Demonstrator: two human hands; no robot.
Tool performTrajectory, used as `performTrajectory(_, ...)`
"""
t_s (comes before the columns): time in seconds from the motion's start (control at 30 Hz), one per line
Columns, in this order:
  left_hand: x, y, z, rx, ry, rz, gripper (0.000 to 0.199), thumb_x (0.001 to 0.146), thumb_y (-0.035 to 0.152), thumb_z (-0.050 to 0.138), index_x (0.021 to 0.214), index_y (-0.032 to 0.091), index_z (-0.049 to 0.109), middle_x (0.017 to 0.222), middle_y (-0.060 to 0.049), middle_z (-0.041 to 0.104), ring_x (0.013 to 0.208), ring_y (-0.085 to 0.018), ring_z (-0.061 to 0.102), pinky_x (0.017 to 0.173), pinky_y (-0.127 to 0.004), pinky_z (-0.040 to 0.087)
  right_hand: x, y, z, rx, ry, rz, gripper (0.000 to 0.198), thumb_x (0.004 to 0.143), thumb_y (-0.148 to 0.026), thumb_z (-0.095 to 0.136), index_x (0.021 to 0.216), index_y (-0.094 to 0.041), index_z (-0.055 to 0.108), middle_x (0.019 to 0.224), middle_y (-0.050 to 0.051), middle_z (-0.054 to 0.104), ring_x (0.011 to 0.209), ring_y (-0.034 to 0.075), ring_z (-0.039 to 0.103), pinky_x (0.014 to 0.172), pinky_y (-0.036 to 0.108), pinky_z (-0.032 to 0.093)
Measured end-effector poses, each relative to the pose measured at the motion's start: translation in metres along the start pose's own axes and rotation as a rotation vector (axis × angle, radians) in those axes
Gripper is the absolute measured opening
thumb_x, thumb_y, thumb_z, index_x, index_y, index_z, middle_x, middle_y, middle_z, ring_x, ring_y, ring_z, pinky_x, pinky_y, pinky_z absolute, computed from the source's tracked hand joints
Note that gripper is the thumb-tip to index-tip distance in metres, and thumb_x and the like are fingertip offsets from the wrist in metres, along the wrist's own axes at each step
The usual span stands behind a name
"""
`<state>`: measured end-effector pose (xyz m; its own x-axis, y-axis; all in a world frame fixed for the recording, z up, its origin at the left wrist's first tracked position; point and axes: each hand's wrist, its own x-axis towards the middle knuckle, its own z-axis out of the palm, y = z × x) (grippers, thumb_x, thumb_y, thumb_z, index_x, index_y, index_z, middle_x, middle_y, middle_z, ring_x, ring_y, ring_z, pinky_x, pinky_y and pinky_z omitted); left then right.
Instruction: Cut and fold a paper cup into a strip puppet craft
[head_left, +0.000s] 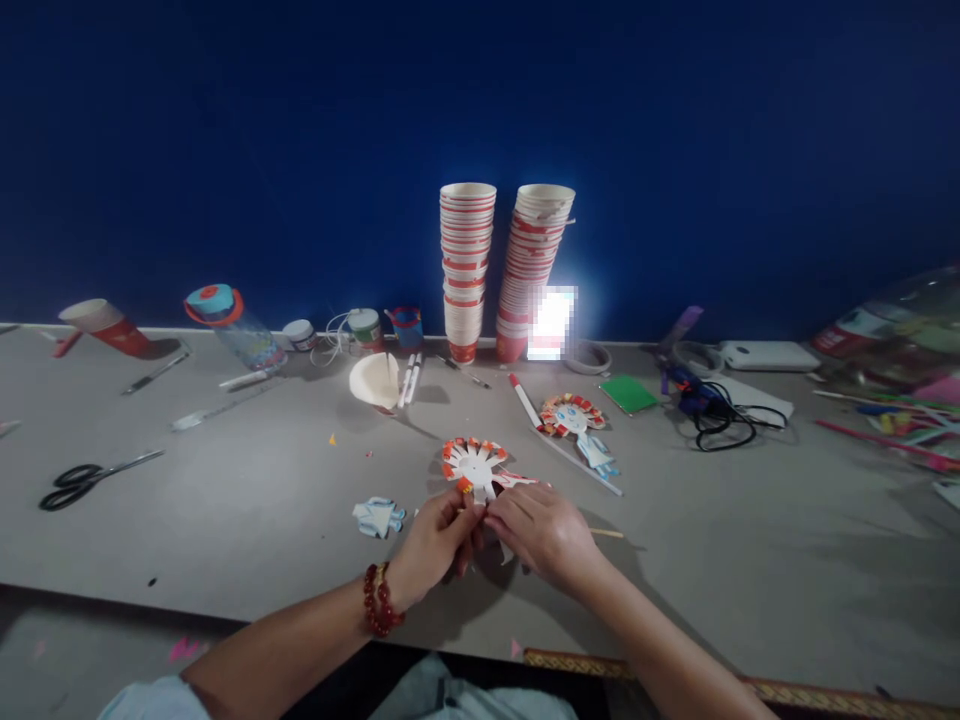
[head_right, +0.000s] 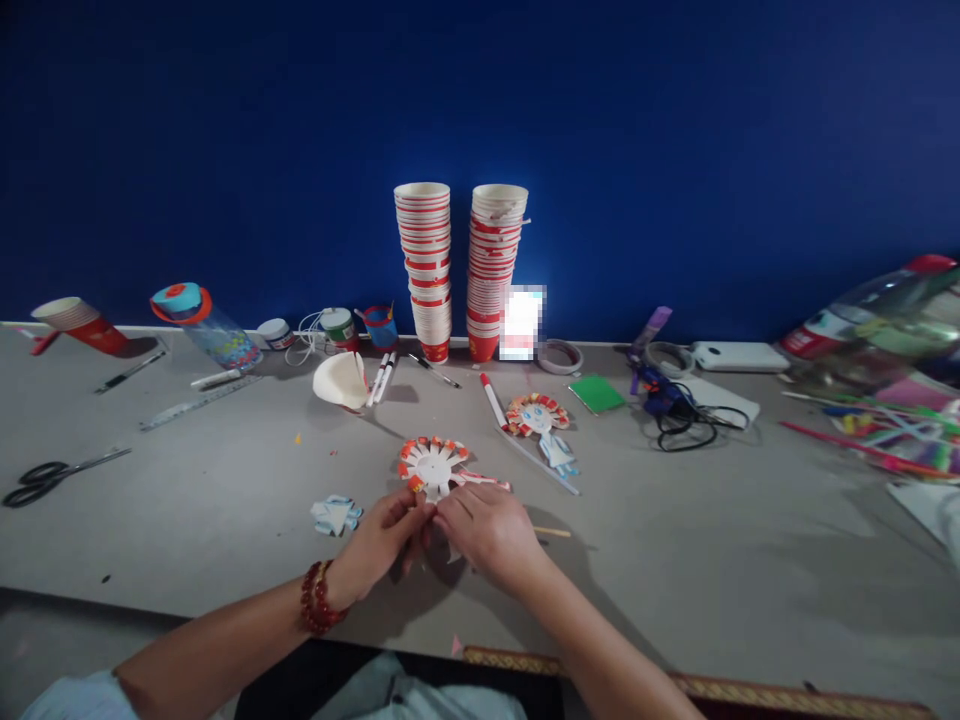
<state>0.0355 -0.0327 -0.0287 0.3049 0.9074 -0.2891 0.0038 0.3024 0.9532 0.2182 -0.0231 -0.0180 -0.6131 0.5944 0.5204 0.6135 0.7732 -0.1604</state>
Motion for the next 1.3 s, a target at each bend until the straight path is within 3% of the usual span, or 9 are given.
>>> performTrajectory(0.33,0.001,0.002,0.002,0.03,0.047,-0.02,0.046,0.081,0.063,0.056,0.069,0.019,0.052,0.047,0.007,0.049,0.031,-0.005,0.034,0.031,-0.019,0.022,0.003,-0.012,-0.005,-0.02,-0.1,0.123,0.023,0.099,-0.028,0.046,0.083,-0.018,0.059,0.078,0.005,0.065,0.072,0.019,0.059,0.068,0.029,0.042)
performTrajectory(0.5,0.004,-0.003,0.003,-0.016,0.089,0.032,0.045,0.078,0.063,0.06,0.073,0.019,0.055,0.047,0.009,0.047,0.032,-0.005,0.033,0.033,-0.019,0.022,0.005,-0.016,-0.008,-0.025,-0.057,0.141,0.022,0.099,-0.023,0.045,0.084,-0.018,0.059,0.076,0.005,0.066,0.071,0.018,0.06,0.068,0.028,0.04)
performTrajectory(0.73,0.007,0.0,0.003,-0.06,0.06,0.045,0.046,0.076,0.063,0.062,0.071,0.018,0.058,0.053,0.005,0.056,0.032,-0.005,0.038,0.033,-0.02,0.026,0.006,-0.012,-0.007,-0.044,0.003,0.117,0.028,0.101,-0.02,0.041,0.08,-0.018,0.06,0.07,0.003,0.065,0.065,0.016,0.059,0.066,0.028,0.039)
performTrajectory(1.07,0.005,-0.003,0.003,-0.017,0.047,0.066,0.045,0.081,0.063,0.057,0.072,0.018,0.054,0.041,0.008,0.045,0.031,-0.006,0.036,0.033,-0.018,0.023,0.007,-0.009,-0.001,-0.119,0.003,0.036,0.029,0.1,-0.017,0.045,0.074,-0.019,0.058,0.067,0.002,0.063,0.062,0.015,0.056,0.064,0.028,0.037)
performTrajectory(1.3,0.004,0.001,0.003,-0.032,0.012,0.113,0.043,0.081,0.061,0.058,0.077,0.019,0.053,0.051,0.008,0.05,0.03,-0.004,0.036,0.033,-0.018,0.023,0.003,-0.003,0.003,-0.166,0.023,0.037,0.028,0.099,-0.025,0.05,0.073,-0.019,0.059,0.066,0.002,0.063,0.06,0.015,0.058,0.062,0.028,0.037)
